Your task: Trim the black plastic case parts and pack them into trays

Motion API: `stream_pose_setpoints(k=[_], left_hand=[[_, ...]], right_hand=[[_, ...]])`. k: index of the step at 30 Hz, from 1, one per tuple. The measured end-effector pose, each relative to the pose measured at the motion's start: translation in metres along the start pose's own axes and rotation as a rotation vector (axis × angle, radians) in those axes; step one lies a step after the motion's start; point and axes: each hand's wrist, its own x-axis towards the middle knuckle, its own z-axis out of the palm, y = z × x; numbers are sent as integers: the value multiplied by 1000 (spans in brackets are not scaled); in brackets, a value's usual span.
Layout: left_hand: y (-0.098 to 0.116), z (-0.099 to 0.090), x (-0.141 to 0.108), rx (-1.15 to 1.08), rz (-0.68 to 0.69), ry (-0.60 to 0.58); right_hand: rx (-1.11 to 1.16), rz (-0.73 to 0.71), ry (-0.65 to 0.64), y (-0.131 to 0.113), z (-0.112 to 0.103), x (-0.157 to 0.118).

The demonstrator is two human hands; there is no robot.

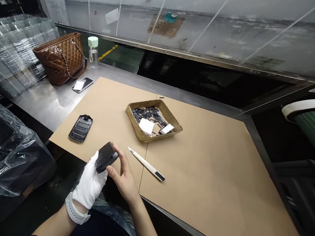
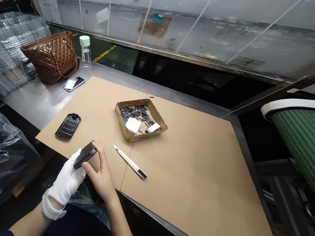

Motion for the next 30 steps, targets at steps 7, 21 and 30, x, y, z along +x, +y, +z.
stream_pose_setpoints(k=[7,21,30], left_hand=[[-31,10,19,-632,-248,-42],[6,14,11,-845,-506,-36],[5,23,10,-850,-471,24]], right_hand=[[75,0,214,-6,13,-8],[-305,-234,137,-13,-3,-24],[3,-81,322,-13,23,-26]])
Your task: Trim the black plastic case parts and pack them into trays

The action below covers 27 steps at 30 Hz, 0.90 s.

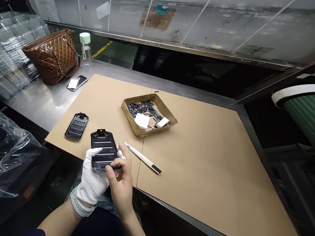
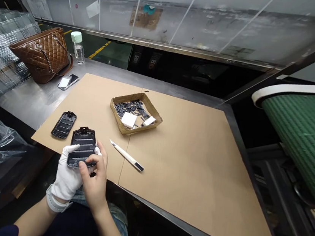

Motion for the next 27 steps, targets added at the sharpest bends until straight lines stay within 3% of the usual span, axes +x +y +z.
stream_pose_setpoints(k=[5,9,12,14,17,20,21,25,27], left_hand=[[1,4,-2,-18,-36,22],[2,5,-2,89,21,6],[4,3,-2,149,38,-49],[6,-1,-3,207,-28,-109],[13,-13,-8,521,-56,-164],[24,-23,-17,793,156,-71],[27,-24,-20,816,155,-81],[31,-18,-27,844,-63,-269],[28,-14,-29,832,-27,-279]], right_hand=[[-13,0,-4,-2,-1,1],[-42,-30,-87,0,-6,1],[-116,-94,-152,1,-18,8],[-132,-166,-199,-1,-32,17],[-55,-220,-265,-9,-55,30],[40,-142,-338,-17,-70,35],[59,-107,-368,-18,-72,35],[94,-70,-397,-17,-66,29],[110,-85,-332,-11,-59,27]])
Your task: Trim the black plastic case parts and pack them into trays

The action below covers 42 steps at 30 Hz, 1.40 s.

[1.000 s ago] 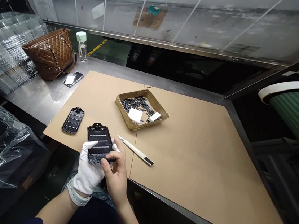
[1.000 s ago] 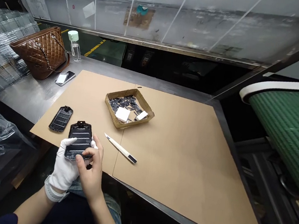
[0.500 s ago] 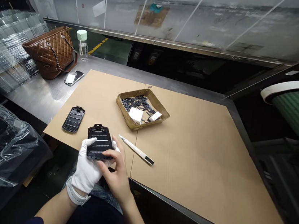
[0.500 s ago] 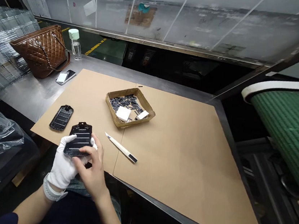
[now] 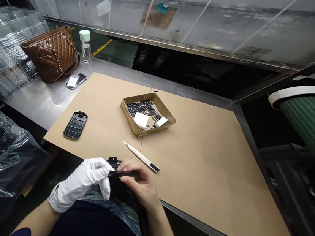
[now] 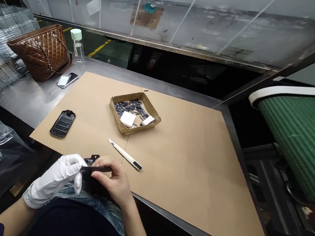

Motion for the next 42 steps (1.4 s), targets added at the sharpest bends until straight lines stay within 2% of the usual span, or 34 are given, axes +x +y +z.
stream_pose_setpoints(k=[4,6,10,18,23,27,29,32,36,42], left_hand=[[-3,7,2,-87,58,32],[-5,6,3,-149,49,15],[-7,2,2,-201,-3,-13],[-10,0,1,-184,-66,-50],[-16,-8,8,-44,-106,-52],[-20,-16,14,79,-63,-65],[-20,-17,14,105,-29,-50],[-18,-12,12,63,32,5],[-16,-8,12,71,30,50],[-20,-16,18,206,1,2]], right_hand=[[14,-42,226,16,11,2],[6,-80,271,20,13,3],[-81,-110,181,19,8,5],[-406,-180,-55,0,-12,10],[-621,-278,-228,-14,-14,15],[-731,-309,-333,-21,-15,19],[-694,-285,-339,-21,-16,22],[-598,-220,-280,-19,-18,23],[-581,-157,-200,-15,-16,21],[-699,-240,-275,-19,-13,18]])
